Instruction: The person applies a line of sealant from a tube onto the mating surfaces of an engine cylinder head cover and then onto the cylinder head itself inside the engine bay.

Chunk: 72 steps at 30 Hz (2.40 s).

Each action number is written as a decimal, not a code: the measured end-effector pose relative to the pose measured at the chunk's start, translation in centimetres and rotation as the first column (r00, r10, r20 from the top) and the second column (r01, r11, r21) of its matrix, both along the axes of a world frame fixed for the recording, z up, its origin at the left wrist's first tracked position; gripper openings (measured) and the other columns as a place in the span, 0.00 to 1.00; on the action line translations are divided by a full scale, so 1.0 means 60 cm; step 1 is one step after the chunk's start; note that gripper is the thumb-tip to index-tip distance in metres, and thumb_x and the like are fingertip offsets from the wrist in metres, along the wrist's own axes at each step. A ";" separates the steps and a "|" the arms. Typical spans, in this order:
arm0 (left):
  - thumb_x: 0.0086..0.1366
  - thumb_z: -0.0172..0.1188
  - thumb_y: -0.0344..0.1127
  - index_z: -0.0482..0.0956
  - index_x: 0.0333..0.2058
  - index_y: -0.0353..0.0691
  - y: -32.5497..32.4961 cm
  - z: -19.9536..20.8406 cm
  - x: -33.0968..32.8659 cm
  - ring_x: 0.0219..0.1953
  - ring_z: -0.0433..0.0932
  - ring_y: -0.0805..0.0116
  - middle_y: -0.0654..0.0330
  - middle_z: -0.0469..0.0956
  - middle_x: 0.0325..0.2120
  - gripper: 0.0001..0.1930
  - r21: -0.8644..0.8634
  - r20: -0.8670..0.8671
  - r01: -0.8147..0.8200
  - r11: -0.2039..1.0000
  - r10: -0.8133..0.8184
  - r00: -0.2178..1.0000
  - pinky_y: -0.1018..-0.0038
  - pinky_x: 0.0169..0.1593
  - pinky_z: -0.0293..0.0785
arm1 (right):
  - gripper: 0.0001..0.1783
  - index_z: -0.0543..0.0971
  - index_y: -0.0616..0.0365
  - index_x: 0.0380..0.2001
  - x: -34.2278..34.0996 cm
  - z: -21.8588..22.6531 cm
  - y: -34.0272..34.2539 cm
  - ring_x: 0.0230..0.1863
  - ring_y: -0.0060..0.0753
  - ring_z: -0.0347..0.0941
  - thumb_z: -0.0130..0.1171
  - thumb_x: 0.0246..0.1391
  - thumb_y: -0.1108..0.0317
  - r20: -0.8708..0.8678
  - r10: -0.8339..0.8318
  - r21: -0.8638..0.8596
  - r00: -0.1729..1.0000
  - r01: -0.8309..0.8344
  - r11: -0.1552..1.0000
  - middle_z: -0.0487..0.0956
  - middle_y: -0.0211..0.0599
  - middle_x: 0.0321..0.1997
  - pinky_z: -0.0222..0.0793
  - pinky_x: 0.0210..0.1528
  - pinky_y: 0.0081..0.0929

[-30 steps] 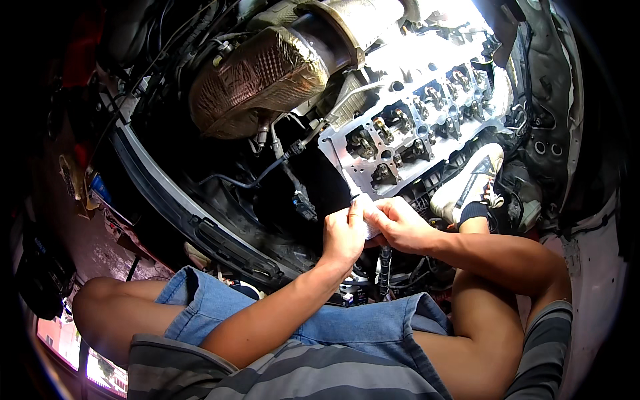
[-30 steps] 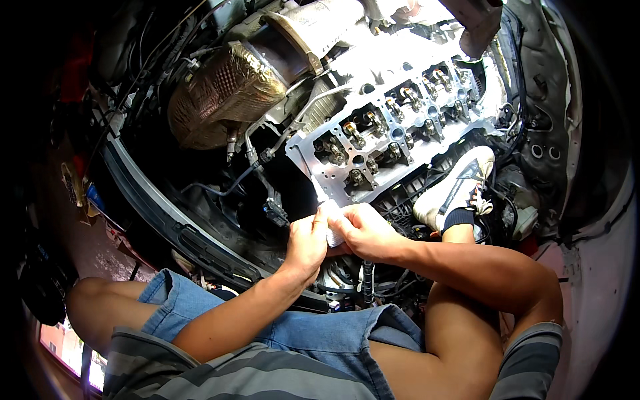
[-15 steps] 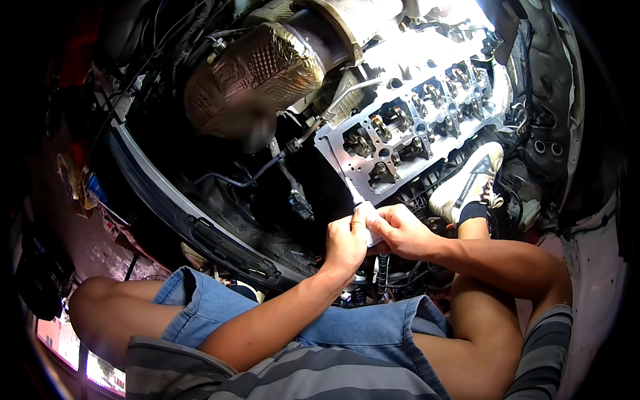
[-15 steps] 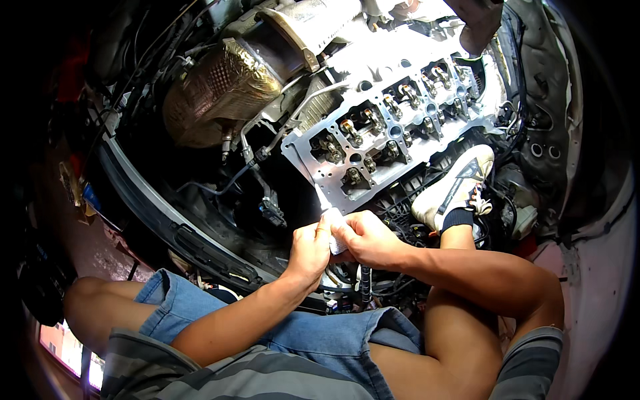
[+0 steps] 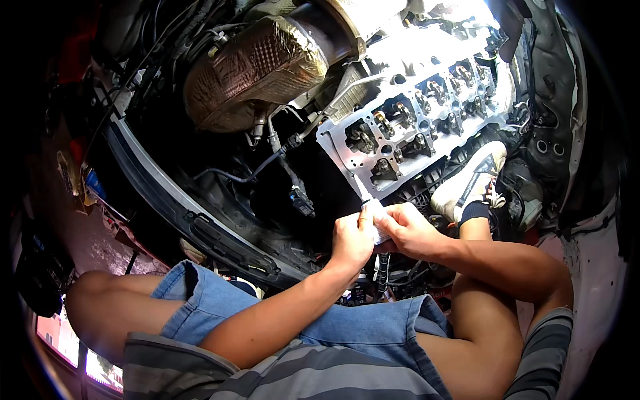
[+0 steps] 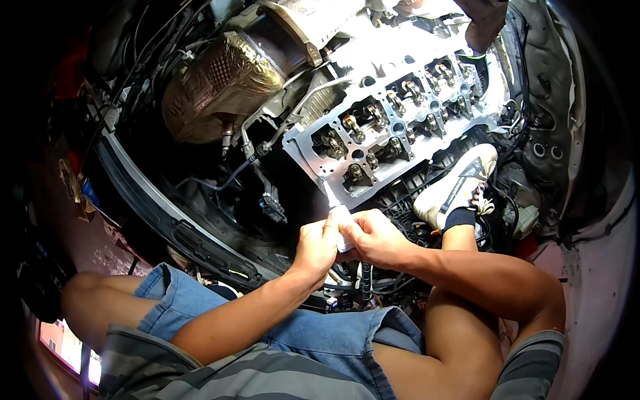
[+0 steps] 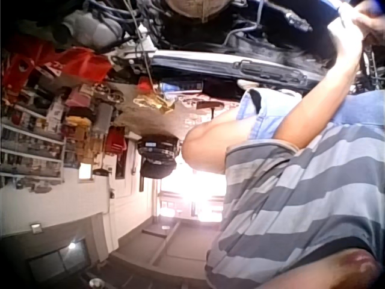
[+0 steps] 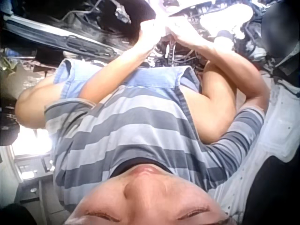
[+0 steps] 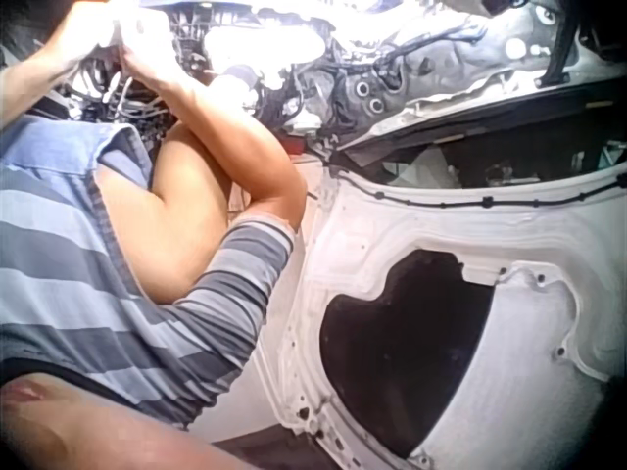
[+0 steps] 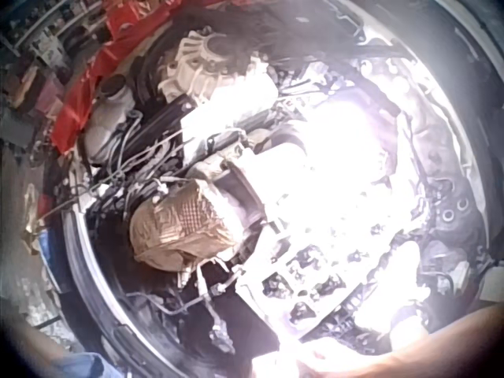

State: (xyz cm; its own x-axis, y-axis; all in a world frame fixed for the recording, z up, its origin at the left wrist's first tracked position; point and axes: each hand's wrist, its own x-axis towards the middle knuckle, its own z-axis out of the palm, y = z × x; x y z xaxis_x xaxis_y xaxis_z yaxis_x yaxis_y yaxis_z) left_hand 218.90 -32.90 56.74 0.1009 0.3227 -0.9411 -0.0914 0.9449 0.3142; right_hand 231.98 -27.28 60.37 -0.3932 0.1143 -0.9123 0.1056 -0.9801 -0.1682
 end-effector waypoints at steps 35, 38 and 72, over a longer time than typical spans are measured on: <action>0.67 0.50 0.42 0.79 0.26 0.28 -0.013 -0.005 0.011 0.19 0.73 0.71 0.53 0.77 0.16 0.20 -0.033 0.025 -0.014 0.999 0.015 1.000 0.69 0.24 0.68 | 0.18 0.76 0.64 0.33 0.004 0.004 -0.004 0.23 0.14 0.68 0.46 0.64 0.58 0.060 -0.005 -0.067 0.998 0.009 0.998 0.75 0.28 0.25 0.71 0.26 0.17; 0.67 0.50 0.42 0.78 0.26 0.28 -0.010 0.001 0.004 0.19 0.73 0.69 0.51 0.77 0.17 0.21 -0.035 0.028 -0.057 0.998 0.058 0.998 0.68 0.24 0.68 | 0.19 0.75 0.72 0.35 -0.001 0.013 0.019 0.33 0.24 0.75 0.44 0.64 0.63 0.025 0.103 -0.084 0.994 -0.101 0.991 0.78 0.38 0.32 0.78 0.36 0.26; 0.68 0.48 0.41 0.77 0.28 0.27 0.008 0.040 0.003 0.25 0.77 0.70 0.56 0.76 0.24 0.20 -0.293 0.167 -0.137 0.946 0.192 0.967 0.69 0.26 0.80 | 0.19 0.75 0.75 0.34 0.014 0.004 -0.017 0.27 0.19 0.71 0.45 0.63 0.64 0.068 0.208 -0.093 0.976 -0.202 0.975 0.77 0.36 0.27 0.74 0.33 0.23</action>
State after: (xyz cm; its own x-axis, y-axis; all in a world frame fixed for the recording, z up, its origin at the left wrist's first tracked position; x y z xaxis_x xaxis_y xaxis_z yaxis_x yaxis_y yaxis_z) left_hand 219.07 -32.40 59.12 0.2546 0.0795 -0.9638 -0.2852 0.9585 0.0037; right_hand 232.79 -28.29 60.58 -0.3290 -0.0405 -0.9435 0.3152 -0.9465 -0.0693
